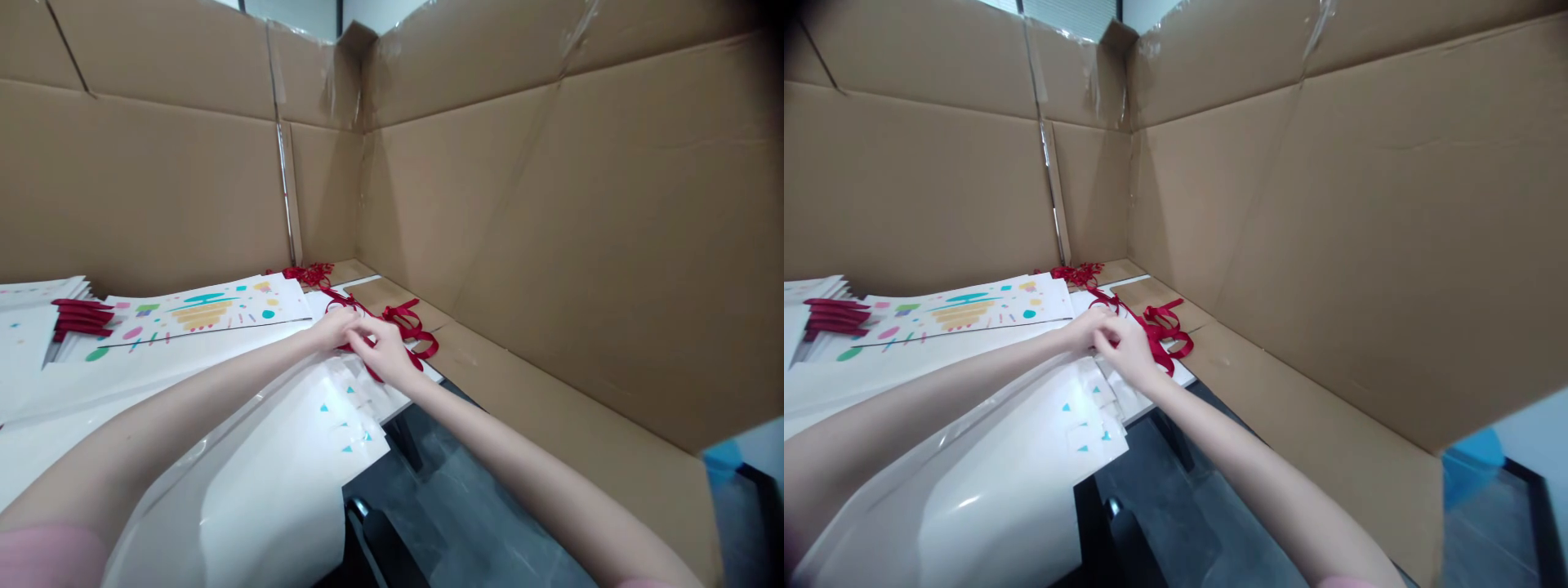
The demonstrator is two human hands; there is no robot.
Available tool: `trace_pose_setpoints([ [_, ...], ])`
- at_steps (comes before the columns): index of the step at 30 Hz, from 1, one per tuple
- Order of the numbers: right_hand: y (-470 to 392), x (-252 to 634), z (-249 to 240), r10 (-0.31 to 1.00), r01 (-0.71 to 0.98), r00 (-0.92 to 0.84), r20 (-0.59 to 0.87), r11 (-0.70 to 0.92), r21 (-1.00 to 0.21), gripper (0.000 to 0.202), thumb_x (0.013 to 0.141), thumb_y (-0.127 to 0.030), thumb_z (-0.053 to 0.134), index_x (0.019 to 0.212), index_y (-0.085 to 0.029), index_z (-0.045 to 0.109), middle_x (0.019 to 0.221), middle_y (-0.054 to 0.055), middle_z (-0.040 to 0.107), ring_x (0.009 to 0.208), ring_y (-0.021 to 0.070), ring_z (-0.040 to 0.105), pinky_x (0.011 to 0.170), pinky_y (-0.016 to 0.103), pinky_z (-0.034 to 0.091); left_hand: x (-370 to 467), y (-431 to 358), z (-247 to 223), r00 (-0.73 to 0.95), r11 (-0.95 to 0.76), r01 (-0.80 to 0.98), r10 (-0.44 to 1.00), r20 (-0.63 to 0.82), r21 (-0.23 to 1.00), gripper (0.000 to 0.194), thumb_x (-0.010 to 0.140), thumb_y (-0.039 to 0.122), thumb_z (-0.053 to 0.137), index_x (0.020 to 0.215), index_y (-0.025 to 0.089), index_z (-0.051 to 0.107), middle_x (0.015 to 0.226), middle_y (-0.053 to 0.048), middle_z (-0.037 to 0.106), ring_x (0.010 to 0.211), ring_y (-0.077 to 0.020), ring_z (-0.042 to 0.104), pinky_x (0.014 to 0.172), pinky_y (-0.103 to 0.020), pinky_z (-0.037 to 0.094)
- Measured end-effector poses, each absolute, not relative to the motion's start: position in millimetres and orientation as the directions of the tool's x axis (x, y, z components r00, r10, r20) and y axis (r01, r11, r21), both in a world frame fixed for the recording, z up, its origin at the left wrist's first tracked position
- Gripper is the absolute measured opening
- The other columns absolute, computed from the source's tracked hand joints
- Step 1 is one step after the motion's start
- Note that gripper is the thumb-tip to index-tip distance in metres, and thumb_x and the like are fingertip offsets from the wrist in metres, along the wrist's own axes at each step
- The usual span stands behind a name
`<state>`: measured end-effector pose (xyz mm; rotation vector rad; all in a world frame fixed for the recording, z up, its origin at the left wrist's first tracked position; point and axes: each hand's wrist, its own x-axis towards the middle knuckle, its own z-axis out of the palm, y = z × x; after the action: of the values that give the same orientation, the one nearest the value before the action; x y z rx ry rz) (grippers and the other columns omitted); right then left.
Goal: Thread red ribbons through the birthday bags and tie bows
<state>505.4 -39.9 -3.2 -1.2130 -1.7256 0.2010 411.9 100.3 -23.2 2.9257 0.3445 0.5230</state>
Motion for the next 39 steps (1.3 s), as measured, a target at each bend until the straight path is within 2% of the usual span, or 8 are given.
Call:
trace_pose_setpoints([
  [3,-29.2,524.5,-10.8,0.790,0.664,0.139,0.597,0.373,-0.649,0.019,0.077,-0.017,0.051,0.093,-0.019,0.060,0.091,0.005,0.064,0.080,0.0172,0.057,0.074,0.029,0.044,408.6,103.7,-18.4,0.894,-0.962,0.219,0.265,0.363,0.163,0.017,0.076,0.011,0.052,0.086,0.015,0.066,0.077,-0.005,0.066,0.072,-0.0168,0.059,0.069,-0.026,0.042],
  [8,-18.5,533.7,-28.4,0.831,0.688,0.197,0.521,0.261,-0.677,0.035,0.073,-0.022,0.058,0.107,-0.019,0.051,0.096,0.005,0.062,0.086,0.0190,0.058,0.077,0.032,0.045,400.3,100.8,-5.1,0.861,-0.957,0.250,0.289,0.419,0.146,0.013,0.083,0.016,0.053,0.086,0.016,0.065,0.073,-0.003,0.066,0.068,-0.0144,0.059,0.066,-0.023,0.039],
  [14,-12.8,536.2,-36.9,0.878,0.825,0.024,0.478,0.253,-0.506,0.012,0.083,-0.019,0.049,0.091,-0.019,0.058,0.090,0.006,0.066,0.084,0.0201,0.058,0.076,0.030,0.043,388.3,99.2,13.0,0.861,-0.960,0.263,0.279,0.424,0.097,0.016,0.085,0.019,0.054,0.080,0.018,0.068,0.080,-0.004,0.070,0.079,-0.0164,0.060,0.074,-0.025,0.039],
  [21,-15.7,541.2,-33.4,0.899,0.858,-0.028,0.437,0.246,-0.450,0.025,0.092,-0.016,0.036,0.106,-0.019,0.056,0.100,0.008,0.066,0.088,0.0184,0.060,0.077,0.026,0.042,364.8,103.3,32.0,0.807,-0.929,0.363,0.355,0.472,0.079,0.018,0.084,0.020,0.054,0.078,0.018,0.071,0.079,-0.004,0.071,0.075,-0.0167,0.059,0.074,-0.027,0.039],
  [27,-18.2,547.5,-31.2,0.954,0.935,-0.018,0.299,0.122,-0.333,0.027,0.091,-0.016,0.037,0.103,-0.017,0.061,0.102,0.009,0.067,0.091,0.0187,0.060,0.077,0.023,0.040,322.9,98.8,69.6,0.668,-0.850,0.510,0.487,0.562,0.132,0.024,0.086,0.024,0.048,0.087,0.017,0.071,0.083,-0.005,0.071,0.079,-0.0183,0.058,0.070,-0.026,0.040],
  [31,-13.4,553.8,-31.4,0.961,0.945,0.045,0.274,0.048,-0.323,0.028,0.092,-0.017,0.035,0.103,-0.015,0.061,0.103,0.012,0.067,0.089,0.0192,0.061,0.074,0.022,0.040,253.5,93.9,104.8,0.524,-0.708,0.689,0.635,0.567,0.155,0.026,0.085,0.032,0.049,0.084,0.018,0.071,0.077,-0.003,0.070,0.075,-0.0167,0.057,0.067,-0.024,0.038],
  [34,-7.6,558.3,-30.9,0.960,0.944,0.066,0.274,0.029,-0.329,0.030,0.091,-0.014,0.036,0.110,-0.016,0.059,0.106,0.012,0.066,0.092,0.0195,0.061,0.075,0.022,0.040,187.8,81.4,127.3,0.323,-0.517,0.829,0.755,0.571,0.213,0.026,0.083,0.034,0.051,0.091,0.018,0.070,0.081,-0.001,0.069,0.076,-0.0146,0.057,0.067,-0.021,0.038],
  [39,2.8,565.5,-30.1,0.959,0.945,0.112,0.261,-0.022,-0.325,0.035,0.088,-0.012,0.038,0.116,-0.020,0.058,0.106,0.009,0.067,0.089,0.0202,0.062,0.074,0.024,0.040,83.0,51.0,152.7,0.022,-0.197,0.942,0.842,0.539,0.271,0.032,0.082,0.040,0.051,0.098,0.018,0.067,0.086,0.002,0.068,0.081,-0.0138,0.057,0.065,-0.018,0.036],
])
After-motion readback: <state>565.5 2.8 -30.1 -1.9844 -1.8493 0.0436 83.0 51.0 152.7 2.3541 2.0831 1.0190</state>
